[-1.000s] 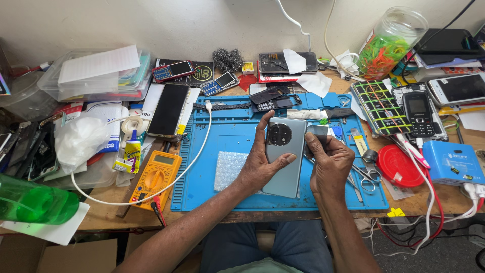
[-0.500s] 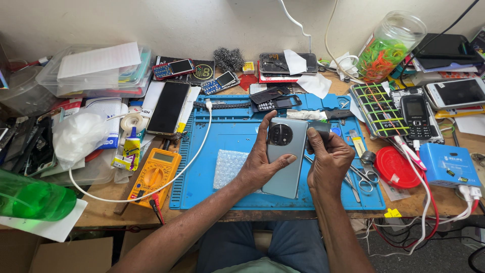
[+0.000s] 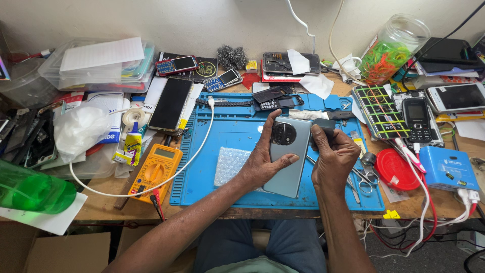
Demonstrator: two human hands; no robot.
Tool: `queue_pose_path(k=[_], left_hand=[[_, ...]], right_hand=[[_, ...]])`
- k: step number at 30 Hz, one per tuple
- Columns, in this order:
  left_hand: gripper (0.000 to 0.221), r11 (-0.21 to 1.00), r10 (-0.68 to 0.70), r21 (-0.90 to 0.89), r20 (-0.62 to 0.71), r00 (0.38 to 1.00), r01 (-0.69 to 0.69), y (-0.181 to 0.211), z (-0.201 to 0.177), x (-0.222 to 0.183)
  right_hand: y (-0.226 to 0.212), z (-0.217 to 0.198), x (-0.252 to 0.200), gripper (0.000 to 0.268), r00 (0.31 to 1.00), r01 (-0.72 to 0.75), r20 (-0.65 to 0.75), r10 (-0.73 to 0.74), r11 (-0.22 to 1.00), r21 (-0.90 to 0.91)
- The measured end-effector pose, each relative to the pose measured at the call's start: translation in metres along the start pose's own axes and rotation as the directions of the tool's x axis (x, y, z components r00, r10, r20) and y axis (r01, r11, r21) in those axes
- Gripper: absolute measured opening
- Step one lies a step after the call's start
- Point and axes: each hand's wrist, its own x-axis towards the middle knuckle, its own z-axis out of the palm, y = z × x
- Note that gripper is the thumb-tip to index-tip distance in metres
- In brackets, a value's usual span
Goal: The person connects a smartphone to a power source and then uses a plastic pry tool to remove the back cover. They proceed to use a screwdriver and tweezers to unscrew and detach internal components, including the battery connector, exposing the motherboard and camera module.
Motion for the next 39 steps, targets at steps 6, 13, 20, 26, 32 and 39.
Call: queue_pose_path(k=[6, 13, 20, 26, 32, 39], left_hand=[[0.106, 0.998, -0.011, -0.057, 0.033, 0.999, 0.013, 0.003, 0.001, -0.002], [0.104, 0.999, 0.049, 0.018, 0.036, 0.998, -0.05, 0.003, 0.001, -0.003], [0.104, 0.999, 0.053, 0.002, 0.037, 0.998, -0.053, 0.002, 0.0, -0.004], [0.104, 0.999, 0.029, 0.032, 0.04, 0.999, -0.03, -0.003, 0.0, -0.004], [0.103, 0.994, 0.03, 0.101, 0.038, 0.999, -0.034, -0.006, -0.001, -0.004], [0.102, 0.999, -0.024, 0.041, 0.059, 0.998, 0.021, -0.005, -0.001, -0.004]], right_hand=[[-0.009, -0.002, 0.009, 0.01, 0.999, 0.034, 0.02, -0.033, 0.998, -0.059], [-0.031, -0.01, 0.024, 0.01, 0.972, -0.021, 0.226, 0.065, 0.981, -0.191], [-0.043, -0.008, 0.037, 0.007, 0.931, 0.065, 0.353, 0.097, 0.904, -0.422], [-0.042, -0.009, 0.044, 0.009, 0.922, 0.029, 0.351, 0.165, 0.874, -0.486], [-0.036, -0.009, 0.048, 0.009, 0.904, -0.02, 0.383, 0.187, 0.916, -0.402], [-0.033, -0.01, 0.049, 0.009, 0.892, -0.025, 0.404, 0.203, 0.914, -0.405]])
